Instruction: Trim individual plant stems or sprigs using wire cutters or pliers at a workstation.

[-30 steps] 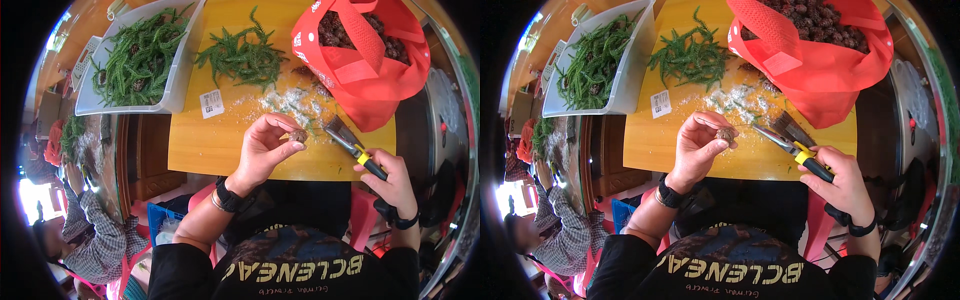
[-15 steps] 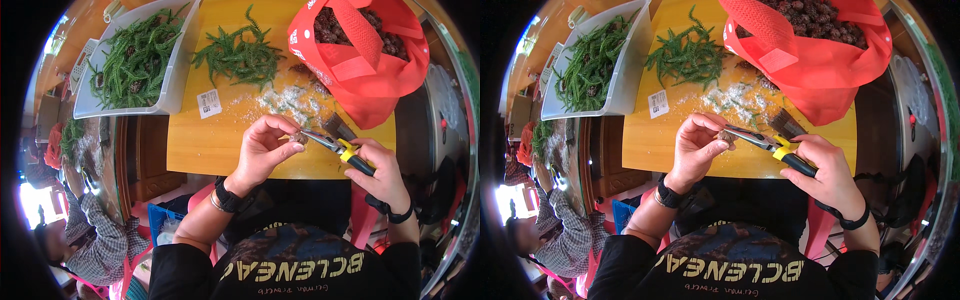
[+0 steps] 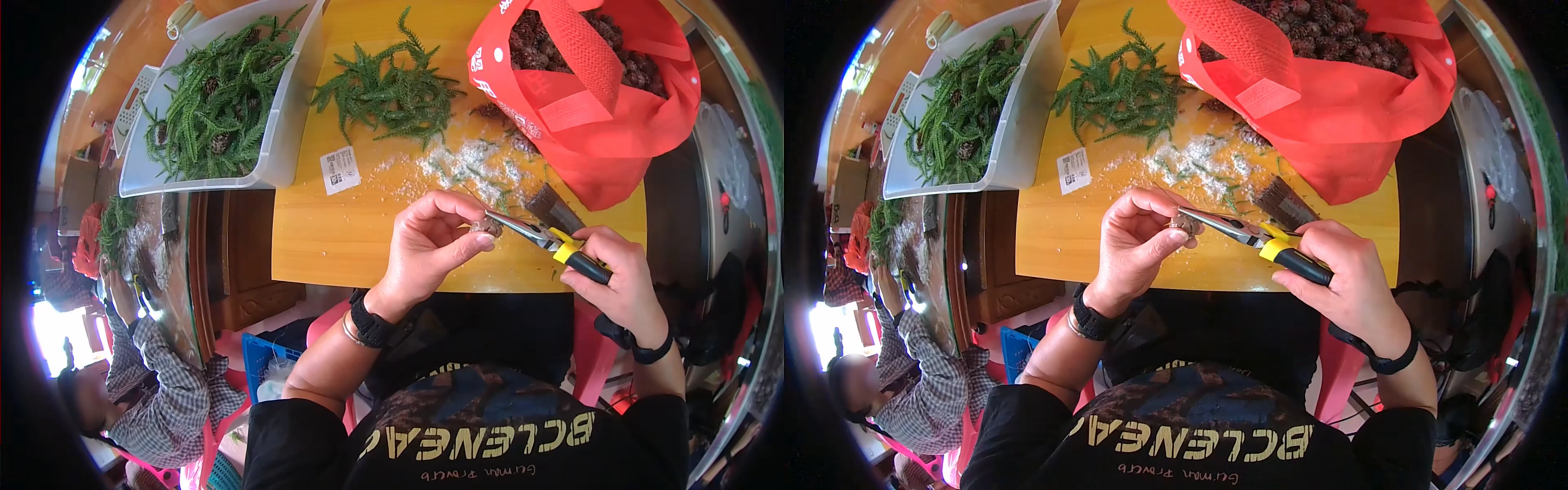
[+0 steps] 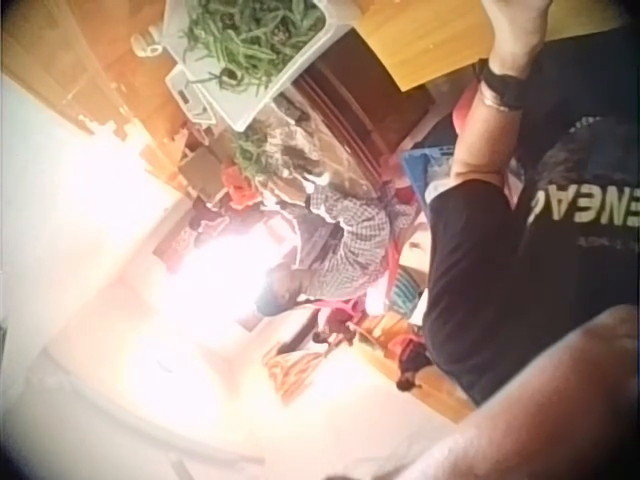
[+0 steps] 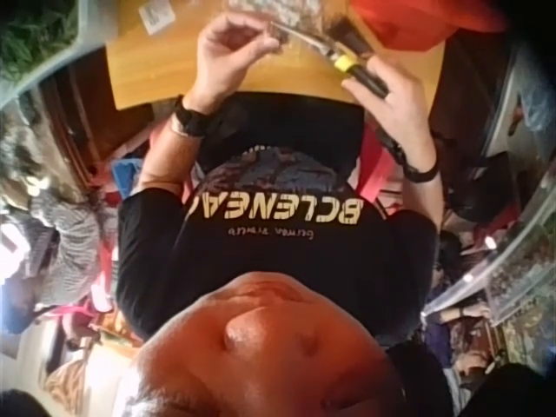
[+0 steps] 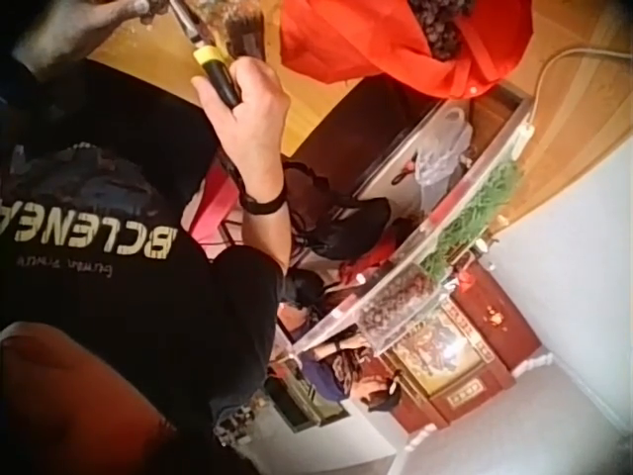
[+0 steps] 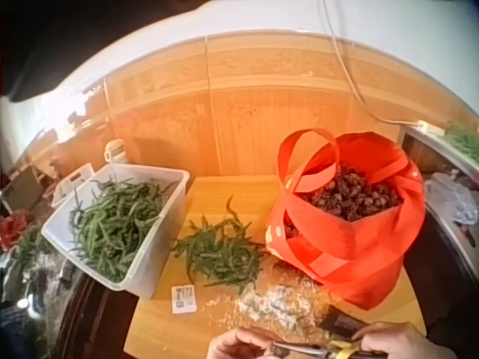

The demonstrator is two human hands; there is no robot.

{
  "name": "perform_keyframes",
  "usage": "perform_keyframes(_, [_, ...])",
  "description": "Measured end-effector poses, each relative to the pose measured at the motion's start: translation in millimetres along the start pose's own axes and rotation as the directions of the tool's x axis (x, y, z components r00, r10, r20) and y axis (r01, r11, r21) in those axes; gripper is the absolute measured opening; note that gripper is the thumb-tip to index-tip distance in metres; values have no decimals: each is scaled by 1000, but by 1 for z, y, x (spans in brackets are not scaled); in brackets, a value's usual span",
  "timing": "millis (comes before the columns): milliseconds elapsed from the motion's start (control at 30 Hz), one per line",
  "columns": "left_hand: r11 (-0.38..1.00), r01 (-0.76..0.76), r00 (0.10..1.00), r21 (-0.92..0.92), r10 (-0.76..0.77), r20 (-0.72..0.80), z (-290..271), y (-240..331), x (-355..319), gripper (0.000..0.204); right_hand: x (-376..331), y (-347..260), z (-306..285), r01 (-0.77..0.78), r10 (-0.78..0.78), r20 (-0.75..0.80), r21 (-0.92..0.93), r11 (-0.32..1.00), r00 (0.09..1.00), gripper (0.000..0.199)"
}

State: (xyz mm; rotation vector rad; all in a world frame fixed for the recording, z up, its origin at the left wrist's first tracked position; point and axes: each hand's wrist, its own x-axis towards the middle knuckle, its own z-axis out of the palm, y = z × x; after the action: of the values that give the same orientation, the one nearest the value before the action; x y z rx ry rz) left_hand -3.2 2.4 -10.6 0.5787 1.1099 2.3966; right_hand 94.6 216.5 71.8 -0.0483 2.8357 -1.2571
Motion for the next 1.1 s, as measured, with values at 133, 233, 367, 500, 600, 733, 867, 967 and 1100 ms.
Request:
perform_keyframes(133, [1000, 12, 1000, 22, -12, -13, 1, 2, -1, 21, -1, -1, 3, -16, 16, -9, -7, 1000, 1000, 23])
perform_keyframes(233, [999, 23, 1000, 24, -22, -7, 1, 4, 0, 18, -2, 3, 6, 5, -5, -23, -2, 1000, 1000, 24])
perform_keyframes(367, [999, 46, 999, -9, -46, 2, 2, 6, 0, 16, -3, 5, 10, 46, -46, -39, 0, 999, 998, 24])
perform_keyframes(500, [991, 102, 995, -83, -101, 8, 1, 7, -1, 15, -2, 4, 14, 63, -62, -54, 22, 998, 997, 24])
perform_keyframes(600, [957, 197, 980, -212, -194, 33, -2, 7, -2, 14, -3, 6, 17, 101, -100, -57, 16, 995, 993, 24])
perform_keyframes(733, [813, 383, 923, -439, -352, 154, -10, 6, -3, 18, -2, 6, 19, 133, -133, -53, -4, 991, 990, 24])
perform_keyframes(867, [927, 269, 959, -260, -283, -19, 2, 8, 1, 30, -3, 7, 19, 37, -36, -79, 12, 999, 996, 24])
perform_keyframes(967, [1000, 14, 997, 25, -12, -78, 8, 5, 1, 39, -2, 5, 20, -11, 12, -73, 16, 1000, 997, 24])
perform_keyframes(1100, [965, -22, 996, 260, 43, -75, 3, 2, -3, 33, -2, 5, 20, -9, 9, -38, 2, 1000, 999, 23])
